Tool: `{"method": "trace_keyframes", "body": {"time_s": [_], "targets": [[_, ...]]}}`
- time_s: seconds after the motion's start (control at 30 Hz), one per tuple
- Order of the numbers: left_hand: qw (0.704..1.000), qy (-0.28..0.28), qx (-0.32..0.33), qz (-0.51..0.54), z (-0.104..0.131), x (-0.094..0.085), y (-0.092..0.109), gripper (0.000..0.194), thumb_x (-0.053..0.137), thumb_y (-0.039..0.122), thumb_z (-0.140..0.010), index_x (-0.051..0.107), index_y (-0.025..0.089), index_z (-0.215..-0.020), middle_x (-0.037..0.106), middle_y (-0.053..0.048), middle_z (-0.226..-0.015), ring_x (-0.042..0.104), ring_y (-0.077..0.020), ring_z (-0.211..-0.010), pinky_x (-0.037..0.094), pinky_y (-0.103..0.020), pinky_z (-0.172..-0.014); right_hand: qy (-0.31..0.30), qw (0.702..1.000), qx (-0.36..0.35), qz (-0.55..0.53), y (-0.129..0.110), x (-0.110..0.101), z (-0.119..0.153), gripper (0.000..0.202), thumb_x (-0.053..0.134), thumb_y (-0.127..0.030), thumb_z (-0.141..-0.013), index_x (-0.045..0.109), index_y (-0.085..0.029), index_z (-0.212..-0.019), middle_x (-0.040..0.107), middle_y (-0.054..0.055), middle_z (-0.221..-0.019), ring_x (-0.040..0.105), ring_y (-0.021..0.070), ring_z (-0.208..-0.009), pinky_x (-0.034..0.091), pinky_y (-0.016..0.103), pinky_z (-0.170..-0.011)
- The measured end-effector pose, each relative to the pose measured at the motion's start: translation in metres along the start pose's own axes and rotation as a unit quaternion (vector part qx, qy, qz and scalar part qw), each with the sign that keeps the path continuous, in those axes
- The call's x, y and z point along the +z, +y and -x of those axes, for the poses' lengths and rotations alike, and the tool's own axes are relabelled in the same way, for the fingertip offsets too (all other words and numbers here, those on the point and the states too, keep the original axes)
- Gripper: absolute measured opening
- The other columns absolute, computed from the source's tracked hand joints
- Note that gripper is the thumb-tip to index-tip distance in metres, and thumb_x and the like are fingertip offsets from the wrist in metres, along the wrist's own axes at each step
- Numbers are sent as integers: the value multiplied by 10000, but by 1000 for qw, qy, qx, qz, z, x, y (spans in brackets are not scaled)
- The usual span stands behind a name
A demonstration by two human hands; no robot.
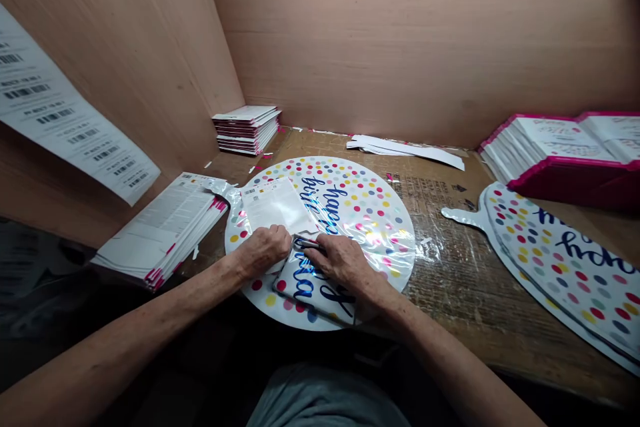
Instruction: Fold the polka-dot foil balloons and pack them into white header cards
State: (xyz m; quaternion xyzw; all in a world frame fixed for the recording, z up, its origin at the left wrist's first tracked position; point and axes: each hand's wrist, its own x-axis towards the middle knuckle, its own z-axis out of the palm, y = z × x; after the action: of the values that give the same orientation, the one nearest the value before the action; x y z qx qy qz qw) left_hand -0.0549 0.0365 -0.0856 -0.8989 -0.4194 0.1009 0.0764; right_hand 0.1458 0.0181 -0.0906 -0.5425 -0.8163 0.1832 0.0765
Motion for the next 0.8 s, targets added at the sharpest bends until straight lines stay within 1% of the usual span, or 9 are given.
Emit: {"method": "trace_keyframes", "body": {"time_s": [0.07, 0.17, 0.27, 0.37, 0.47, 0.53, 0.63, 0.7, 0.8], "targets": [[1000, 0, 9, -7, -2, -4, 0, 284, 376, -31, -834, 630, 97, -828, 636, -149, -776, 629, -251, -685, 482, -331, -559, 45, 998, 38, -14, 0, 1, 1, 224, 549, -416, -961, 598, -198, -985, 682, 64, -940, 613, 196, -834, 362, 261, -660], [999, 41, 18, -15, -2, -13, 1, 284, 371, -12, -847, 636, 89, -833, 643, -158, -794, 631, -254, -702, 471, -338, -568, 106, 990, 84, -33, 2, -1, 1, 305, 598, -402, -931, 541, -164, -1114, 653, 102, -1066, 609, 209, -900, 394, 267, -700], [997, 74, 13, -27, -1, -25, -1, 325, 331, -32, -849, 634, 82, -832, 646, -158, -786, 625, -249, -683, 461, -338, -555, 77, 991, 100, -34, 6, -10, -2, 291, 581, -383, -937, 557, -145, -1104, 664, 113, -1042, 605, 214, -895, 387, 274, -698], [994, 81, 40, -60, -2, -37, -3, 298, 353, -31, -853, 626, 86, -827, 655, -149, -794, 630, -244, -678, 457, -333, -556, 17, 995, 90, -33, 9, -19, -8, 294, 529, -434, -956, 619, -155, -943, 694, 98, -915, 596, 206, -813, 348, 278, -648], [984, 125, 76, -103, -2, -43, -1, 270, 382, -28, -856, 610, 104, -800, 655, -122, -774, 631, -236, -667, 440, -322, -540, 35, 994, 97, -30, 9, -19, -14, 318, 492, -419, -970, 640, -166, -849, 707, 91, -877, 589, 188, -769, 306, 278, -617], [974, 171, 84, -119, 0, -43, 4, 257, 401, -28, -853, 597, 116, -773, 648, -100, -742, 625, -227, -639, 430, -315, -523, 87, 989, 119, -22, 9, -14, -17, 279, 482, -373, -975, 643, -174, -864, 708, 76, -858, 590, 179, -752, 287, 276, -611], [962, 247, 47, -107, 3, -36, 14, 225, 428, -7, -864, 593, 123, -784, 654, -88, -743, 632, -218, -649, 441, -309, -535, 152, 977, 144, -35, 10, -5, -16, 267, 458, -362, -979, 628, -192, -862, 690, 51, -796, 582, 171, -708, 284, 270, -610], [954, 286, 13, -88, 4, -31, 21, 192, 448, 21, -875, 596, 126, -812, 667, -93, -776, 646, -220, -688, 458, -310, -564, 160, 975, 141, -61, 11, -3, -15, 289, 446, -371, -974, 608, -202, -804, 671, 42, -757, 571, 170, -688, 293, 267, -613], [950, 301, 3, -78, 3, -25, 25, 173, 470, 43, -874, 582, 144, -791, 662, -80, -754, 643, -218, -669, 461, -314, -564, 145, 975, 133, -101, 12, -4, -13, 265, 485, -405, -937, 592, -202, -804, 661, 45, -768, 562, 179, -703, 303, 266, -612]]}}
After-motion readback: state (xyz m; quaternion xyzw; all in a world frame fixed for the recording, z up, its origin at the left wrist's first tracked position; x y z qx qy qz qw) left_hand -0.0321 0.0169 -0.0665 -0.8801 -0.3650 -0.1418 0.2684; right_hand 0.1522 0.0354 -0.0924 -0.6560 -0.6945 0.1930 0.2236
